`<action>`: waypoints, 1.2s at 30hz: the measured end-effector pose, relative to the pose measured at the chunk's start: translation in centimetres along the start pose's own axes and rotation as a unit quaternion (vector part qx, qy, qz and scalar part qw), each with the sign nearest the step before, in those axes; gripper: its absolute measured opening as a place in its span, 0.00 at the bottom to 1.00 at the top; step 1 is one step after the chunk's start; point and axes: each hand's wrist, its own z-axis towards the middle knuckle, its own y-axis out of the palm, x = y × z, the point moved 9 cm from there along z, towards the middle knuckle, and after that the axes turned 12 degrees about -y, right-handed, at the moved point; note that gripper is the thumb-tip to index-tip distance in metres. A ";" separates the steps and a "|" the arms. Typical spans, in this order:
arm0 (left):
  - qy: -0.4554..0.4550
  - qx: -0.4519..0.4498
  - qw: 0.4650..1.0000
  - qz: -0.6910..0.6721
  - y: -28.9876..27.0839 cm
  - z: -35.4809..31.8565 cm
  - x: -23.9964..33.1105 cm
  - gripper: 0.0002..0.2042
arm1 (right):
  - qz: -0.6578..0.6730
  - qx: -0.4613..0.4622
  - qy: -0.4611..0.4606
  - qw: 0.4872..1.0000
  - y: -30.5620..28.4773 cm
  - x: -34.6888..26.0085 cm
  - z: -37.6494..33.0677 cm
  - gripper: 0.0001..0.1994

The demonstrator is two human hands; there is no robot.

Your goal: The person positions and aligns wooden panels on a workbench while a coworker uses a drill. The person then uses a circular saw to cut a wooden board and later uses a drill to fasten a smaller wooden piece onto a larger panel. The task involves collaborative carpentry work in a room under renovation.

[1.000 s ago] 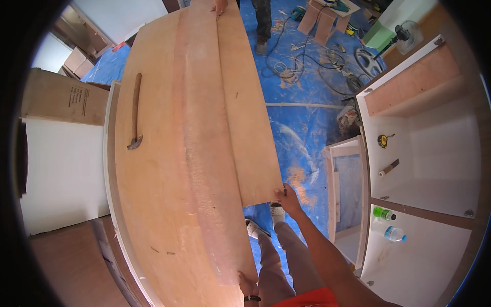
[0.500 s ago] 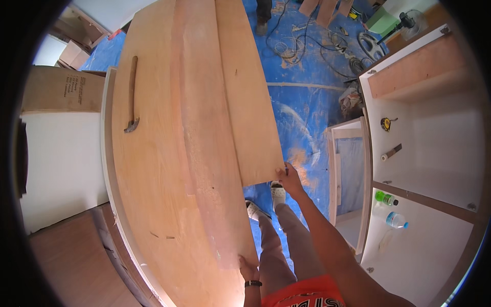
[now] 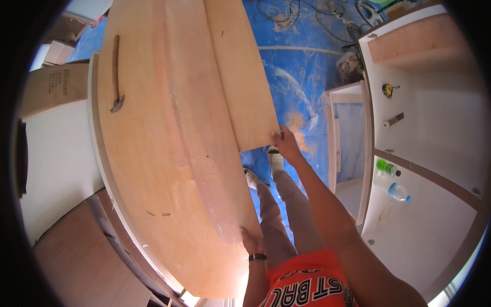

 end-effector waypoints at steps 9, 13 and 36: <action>-0.004 -0.058 0.998 -0.025 -0.8 2.0 -2.8 0.32 | 0.011 -0.004 -0.010 1.000 -0.1 -0.2 -0.1 0.24; -0.008 -0.035 0.999 -0.019 -0.3 1.6 -3.2 0.32 | 0.018 -0.006 -0.012 1.000 -0.1 -0.1 -0.1 0.24; -0.004 -0.067 0.998 -0.006 0.1 1.4 -2.2 0.31 | 0.020 -0.008 -0.018 1.000 -0.4 -0.3 0.6 0.25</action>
